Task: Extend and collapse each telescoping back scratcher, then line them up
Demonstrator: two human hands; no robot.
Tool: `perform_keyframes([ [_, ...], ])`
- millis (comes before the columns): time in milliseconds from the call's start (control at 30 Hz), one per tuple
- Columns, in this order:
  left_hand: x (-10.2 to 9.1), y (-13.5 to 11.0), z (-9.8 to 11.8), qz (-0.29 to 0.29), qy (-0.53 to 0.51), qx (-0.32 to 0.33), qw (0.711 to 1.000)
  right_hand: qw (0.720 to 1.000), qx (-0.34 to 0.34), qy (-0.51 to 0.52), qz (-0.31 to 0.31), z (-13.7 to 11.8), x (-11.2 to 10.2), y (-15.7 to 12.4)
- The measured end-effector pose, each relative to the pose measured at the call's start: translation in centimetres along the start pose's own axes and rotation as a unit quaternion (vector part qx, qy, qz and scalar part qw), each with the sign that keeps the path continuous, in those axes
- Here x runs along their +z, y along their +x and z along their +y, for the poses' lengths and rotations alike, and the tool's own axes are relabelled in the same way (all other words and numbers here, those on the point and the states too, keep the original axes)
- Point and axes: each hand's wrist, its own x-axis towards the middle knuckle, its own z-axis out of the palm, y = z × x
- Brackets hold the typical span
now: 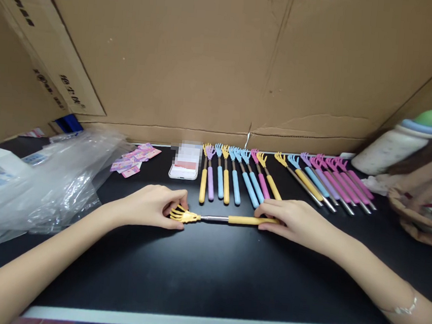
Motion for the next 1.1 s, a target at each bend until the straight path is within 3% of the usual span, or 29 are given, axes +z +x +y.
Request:
perform_keyframes([
  [1100, 0.35, 0.08, -0.25, 0.019, 0.003, 0.013, 1.000, 1.000, 0.000, -0.028, 0.010, -0.01, -0.10, -0.27],
])
